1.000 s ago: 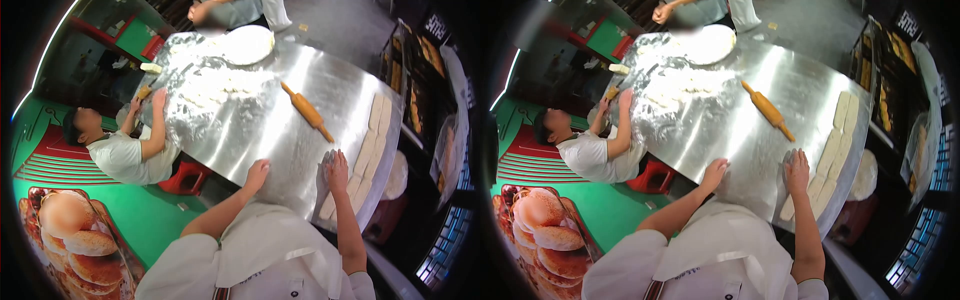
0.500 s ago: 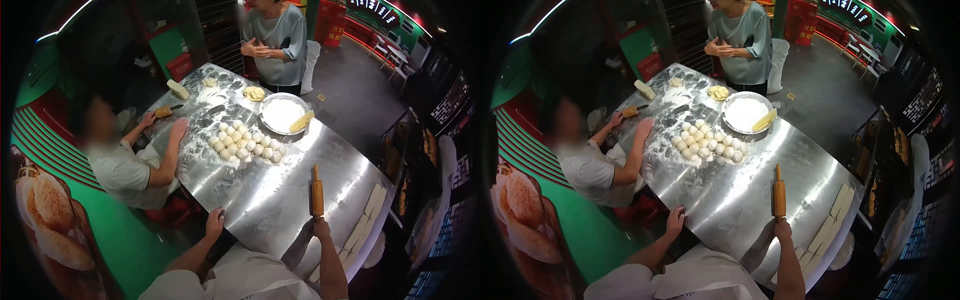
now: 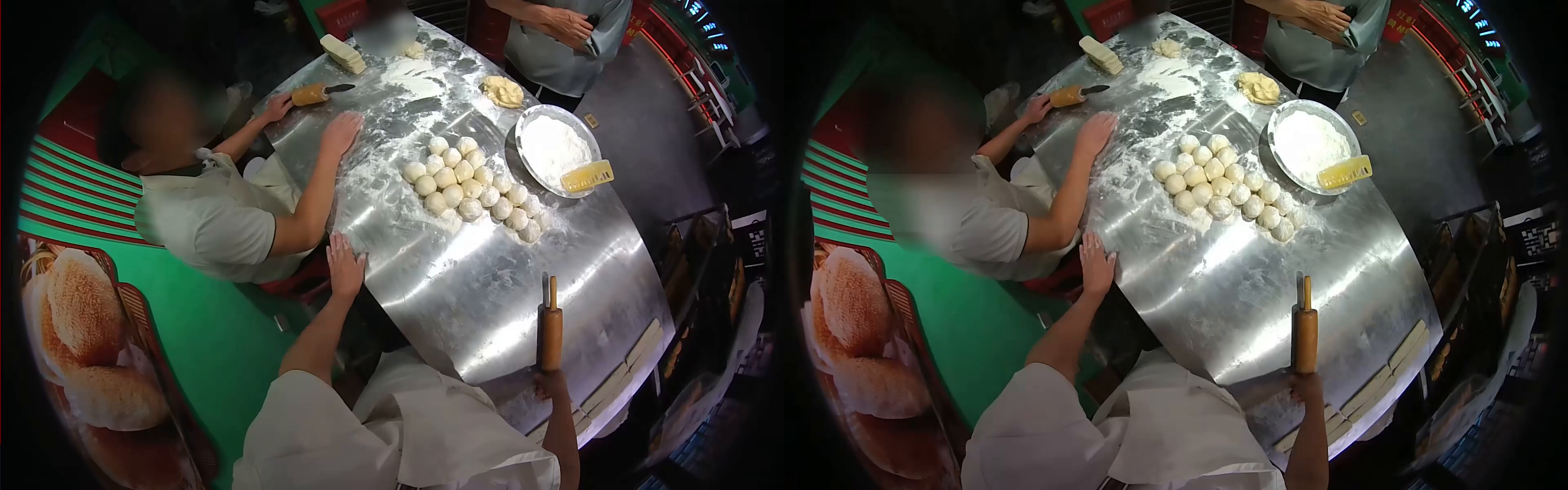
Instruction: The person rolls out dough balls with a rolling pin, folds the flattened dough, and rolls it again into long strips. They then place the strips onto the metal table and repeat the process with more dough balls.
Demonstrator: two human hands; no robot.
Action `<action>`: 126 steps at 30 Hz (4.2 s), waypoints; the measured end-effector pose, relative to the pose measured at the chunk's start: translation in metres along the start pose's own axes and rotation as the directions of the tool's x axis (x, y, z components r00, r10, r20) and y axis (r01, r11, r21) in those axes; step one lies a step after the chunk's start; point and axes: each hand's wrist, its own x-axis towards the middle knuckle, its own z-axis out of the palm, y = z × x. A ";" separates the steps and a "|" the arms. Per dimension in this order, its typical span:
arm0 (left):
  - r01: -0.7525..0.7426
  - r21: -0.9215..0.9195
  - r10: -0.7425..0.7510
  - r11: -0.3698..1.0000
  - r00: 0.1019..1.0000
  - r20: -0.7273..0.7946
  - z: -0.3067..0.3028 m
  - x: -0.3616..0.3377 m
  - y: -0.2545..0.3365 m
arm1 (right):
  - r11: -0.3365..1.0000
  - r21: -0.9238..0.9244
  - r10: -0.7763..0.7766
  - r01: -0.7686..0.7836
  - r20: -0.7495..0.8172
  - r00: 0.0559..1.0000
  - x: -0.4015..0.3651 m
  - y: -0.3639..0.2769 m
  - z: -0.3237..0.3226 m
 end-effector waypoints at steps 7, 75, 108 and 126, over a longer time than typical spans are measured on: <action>0.036 0.237 -0.053 0.971 0.996 0.068 0.043 0.083 0.045 | 0.994 0.081 0.068 -0.070 0.023 0.997 0.001 -0.004 -0.001; -0.317 0.001 0.316 0.948 0.945 -0.079 0.041 0.092 0.170 | 0.983 0.184 0.019 0.008 -0.146 0.989 -0.006 0.001 0.016; -0.305 -0.427 0.505 0.851 0.699 0.507 0.055 -0.030 0.232 | 0.990 0.086 0.119 -0.108 -0.130 0.984 -0.021 -0.022 0.002; -0.312 -0.393 0.486 0.865 0.719 0.497 0.022 -0.091 0.203 | 0.995 0.099 0.016 -0.007 -0.092 0.996 -0.011 -0.007 0.003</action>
